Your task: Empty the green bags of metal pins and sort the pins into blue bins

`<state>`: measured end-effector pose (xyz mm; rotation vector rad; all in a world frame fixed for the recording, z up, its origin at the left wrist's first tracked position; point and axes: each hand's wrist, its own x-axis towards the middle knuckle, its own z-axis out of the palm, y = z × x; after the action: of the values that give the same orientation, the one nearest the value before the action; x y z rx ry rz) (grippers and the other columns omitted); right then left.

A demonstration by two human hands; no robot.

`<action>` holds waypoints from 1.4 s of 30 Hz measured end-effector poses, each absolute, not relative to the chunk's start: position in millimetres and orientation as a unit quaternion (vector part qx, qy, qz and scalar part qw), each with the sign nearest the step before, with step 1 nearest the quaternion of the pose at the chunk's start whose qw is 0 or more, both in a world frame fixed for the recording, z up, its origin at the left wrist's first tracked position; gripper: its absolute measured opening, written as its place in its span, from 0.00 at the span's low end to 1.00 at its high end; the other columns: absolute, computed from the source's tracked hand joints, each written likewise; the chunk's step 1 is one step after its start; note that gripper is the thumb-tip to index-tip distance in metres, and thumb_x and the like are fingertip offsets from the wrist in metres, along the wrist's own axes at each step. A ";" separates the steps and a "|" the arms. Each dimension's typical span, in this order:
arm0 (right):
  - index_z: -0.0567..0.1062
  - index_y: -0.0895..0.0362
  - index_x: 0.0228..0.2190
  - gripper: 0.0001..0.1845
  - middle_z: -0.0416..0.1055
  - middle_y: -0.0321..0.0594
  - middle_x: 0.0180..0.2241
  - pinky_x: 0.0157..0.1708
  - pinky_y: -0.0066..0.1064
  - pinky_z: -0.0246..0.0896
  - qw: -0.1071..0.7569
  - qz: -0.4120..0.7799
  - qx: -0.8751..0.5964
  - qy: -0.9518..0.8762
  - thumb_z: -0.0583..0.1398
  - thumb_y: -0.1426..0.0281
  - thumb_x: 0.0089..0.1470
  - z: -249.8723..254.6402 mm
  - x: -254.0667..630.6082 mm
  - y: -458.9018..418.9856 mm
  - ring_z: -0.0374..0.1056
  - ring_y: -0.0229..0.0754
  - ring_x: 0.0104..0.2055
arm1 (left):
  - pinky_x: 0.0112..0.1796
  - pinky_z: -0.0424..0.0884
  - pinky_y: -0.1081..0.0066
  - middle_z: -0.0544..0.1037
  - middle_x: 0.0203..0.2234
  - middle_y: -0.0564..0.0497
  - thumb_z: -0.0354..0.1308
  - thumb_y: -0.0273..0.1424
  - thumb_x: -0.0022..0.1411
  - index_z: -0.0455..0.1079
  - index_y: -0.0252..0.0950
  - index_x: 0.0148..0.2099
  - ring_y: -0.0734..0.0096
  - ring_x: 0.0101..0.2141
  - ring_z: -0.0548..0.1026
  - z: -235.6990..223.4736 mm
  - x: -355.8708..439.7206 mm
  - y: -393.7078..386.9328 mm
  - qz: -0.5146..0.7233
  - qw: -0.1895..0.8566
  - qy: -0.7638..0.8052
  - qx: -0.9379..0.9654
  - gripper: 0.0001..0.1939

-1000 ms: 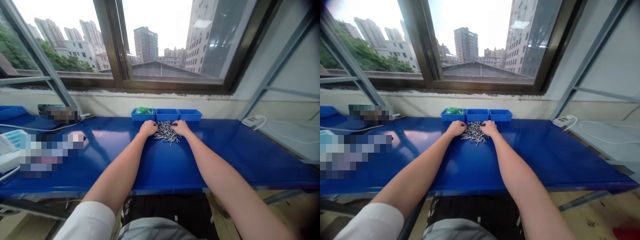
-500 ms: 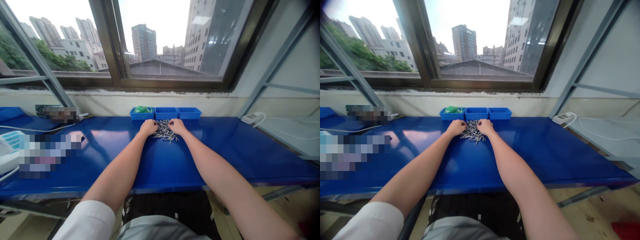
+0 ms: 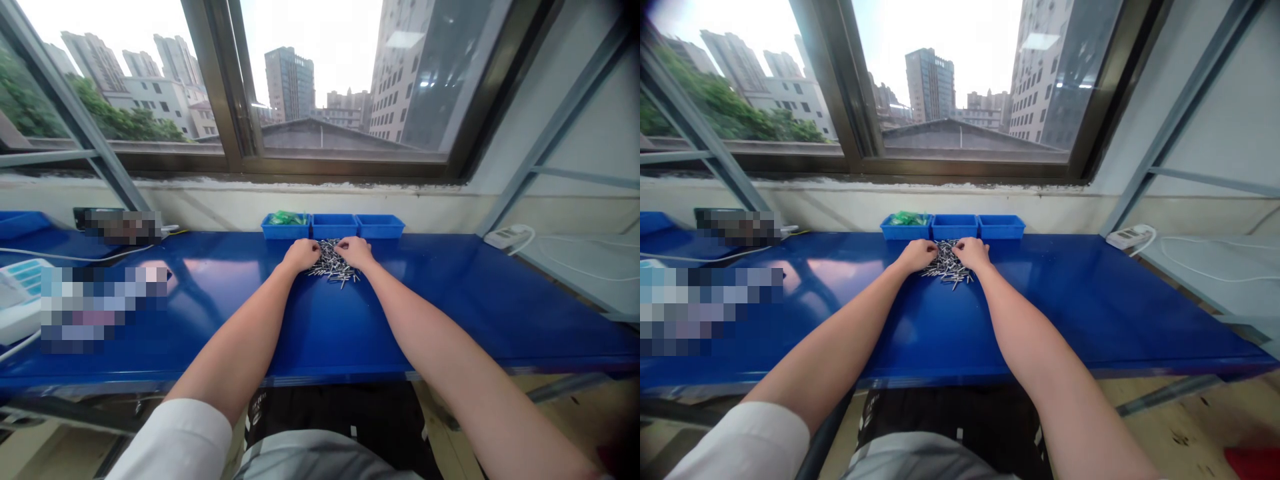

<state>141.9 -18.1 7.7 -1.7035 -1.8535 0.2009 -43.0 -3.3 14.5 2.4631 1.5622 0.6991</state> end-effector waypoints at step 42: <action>0.77 0.58 0.26 0.12 0.76 0.40 0.27 0.35 0.32 0.64 0.559 0.267 -0.442 -0.649 0.62 0.61 0.43 17.2 140.0 -21.8 0.69 0.40 0.30 | 0.39 0.69 0.70 0.77 0.33 0.47 0.52 0.30 0.61 0.74 0.35 0.39 0.67 0.35 0.74 24.6 -33.6 -13.8 0.345 -0.011 0.389 0.854 0.10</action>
<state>140.0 -21.8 17.2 -1.0423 -1.5299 0.6304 -33.6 -13.8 24.6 2.7022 1.2323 1.0917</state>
